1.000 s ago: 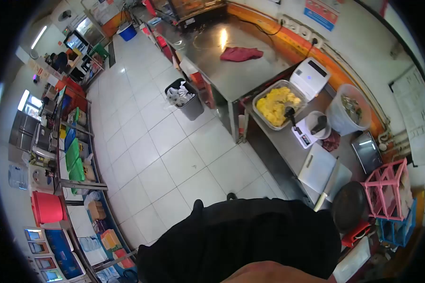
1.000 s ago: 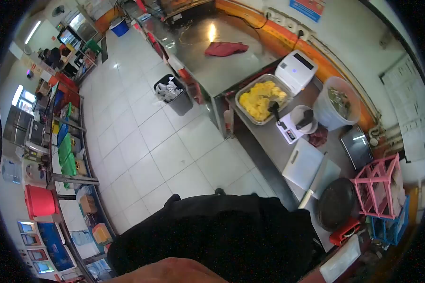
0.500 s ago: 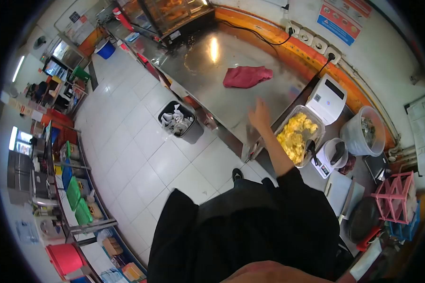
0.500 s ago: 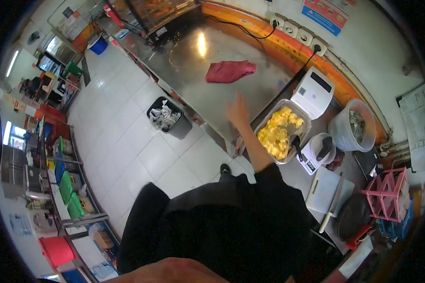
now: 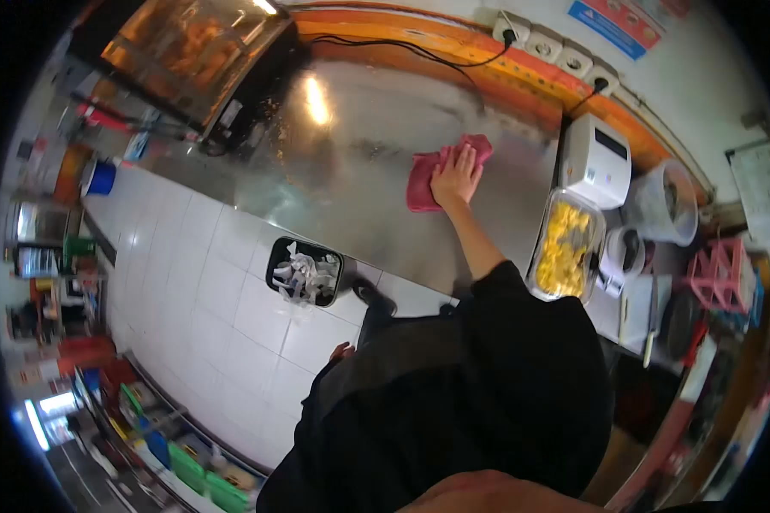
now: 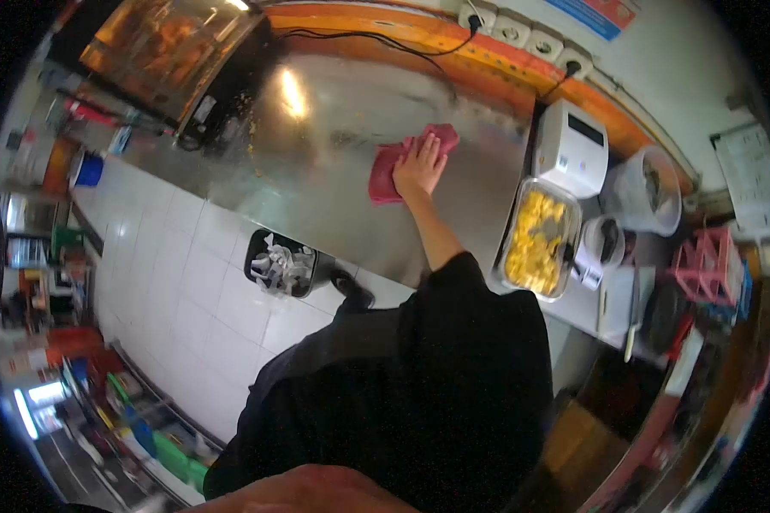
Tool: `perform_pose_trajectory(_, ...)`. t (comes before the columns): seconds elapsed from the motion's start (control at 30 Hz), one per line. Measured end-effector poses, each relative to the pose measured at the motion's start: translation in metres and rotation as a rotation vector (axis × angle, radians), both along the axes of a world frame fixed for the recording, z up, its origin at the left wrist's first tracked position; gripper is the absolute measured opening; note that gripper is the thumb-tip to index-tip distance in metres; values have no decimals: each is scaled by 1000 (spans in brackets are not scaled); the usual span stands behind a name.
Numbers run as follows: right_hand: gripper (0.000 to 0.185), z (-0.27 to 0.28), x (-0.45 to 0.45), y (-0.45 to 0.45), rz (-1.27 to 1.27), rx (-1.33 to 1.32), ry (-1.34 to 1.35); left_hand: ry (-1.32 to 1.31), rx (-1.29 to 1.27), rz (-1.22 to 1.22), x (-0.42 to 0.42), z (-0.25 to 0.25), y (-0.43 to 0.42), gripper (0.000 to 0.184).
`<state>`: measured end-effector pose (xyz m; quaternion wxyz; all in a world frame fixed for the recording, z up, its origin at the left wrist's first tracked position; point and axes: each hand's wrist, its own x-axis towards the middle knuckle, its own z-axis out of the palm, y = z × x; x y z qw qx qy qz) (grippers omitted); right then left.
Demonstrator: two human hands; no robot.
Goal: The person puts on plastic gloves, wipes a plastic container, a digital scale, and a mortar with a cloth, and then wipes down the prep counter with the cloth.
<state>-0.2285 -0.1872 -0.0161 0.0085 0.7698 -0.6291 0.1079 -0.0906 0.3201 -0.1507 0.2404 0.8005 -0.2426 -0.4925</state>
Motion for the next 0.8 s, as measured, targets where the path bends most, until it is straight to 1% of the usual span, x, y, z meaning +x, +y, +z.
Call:
perform_pose_trajectory(0.03, 67, 7, -6, 8, -32, -40, 7, 39, -11, -15, 30, -6, -3, 37)
perform_pose_trajectory(0.1, 68, 10, -30, 46, -184, 36, 5, 142, -121, 15, 88, -12, -14, 32)
perform_pose_trajectory(0.13, 73, 20, -41, 68, -276, 55, 40, 184, -206, 47, 120, -13, -17, 30)
perform_pose_trajectory(0.17, 79, 33, -50, 80, -364, 70, 73, 157, -265, 54, 146, -9, -25, 28)
perform_pose_trajectory(0.2, 79, 36, -58, 84, -385, 70, 87, -99, -249, -34, 166, 15, -44, 28)
perform_pose_trajectory(0.23, 87, 37, -66, 85, -475, 12, 58, -363, -205, -105, 182, 52, -69, 29)
perform_pose_trajectory(0.27, 95, 40, -74, 83, -560, -49, 27, -363, -276, 38, 196, 74, -87, 29)
perform_pose_trajectory(0.3, 95, 37, -81, 74, -575, -52, 31, -362, -341, 183, 210, 88, -100, 30)
perform_pose_trajectory(0.37, 104, 21, -92, 42, -578, -139, 31, -290, -402, 400, 238, 107, -119, 29)
perform_pose_trajectory(0.4, 104, 17, -93, 26, -580, -141, 30, -345, -476, 433, 251, 112, -124, 27)
perform_pose_trajectory(0.43, 104, 15, -94, 7, -589, -135, 68, -357, -518, 492, 252, 134, -136, 25)
perform_pose_trajectory(0.5, 103, 15, -90, -22, -587, -132, 104, -592, -574, 440, 257, 162, -150, 21)
perform_pose_trajectory(0.53, 103, 16, -86, -36, -588, -93, 107, -596, -577, 451, 264, 160, -156, 21)
perform_pose_trajectory(0.6, 102, 17, -70, -68, -595, -50, 126, -781, -640, 334, 279, 158, -169, 18)
perform_pose_trajectory(0.63, 102, 19, -59, -82, -581, -49, 121, -853, -675, 210, 287, 166, -184, 17)
perform_pose_trajectory(0.7, 103, 24, -35, -116, -499, -10, 97, -908, -730, 126, 301, 178, -226, 17)
perform_pose_trajectory(0.77, 104, 24, -9, -150, -460, -9, 98, -911, -857, 79, 315, 182, -280, 18)
perform_pose_trajectory(0.8, 104, 25, 5, -167, -428, 5, 98, -880, -851, 35, 321, 190, -311, 19)
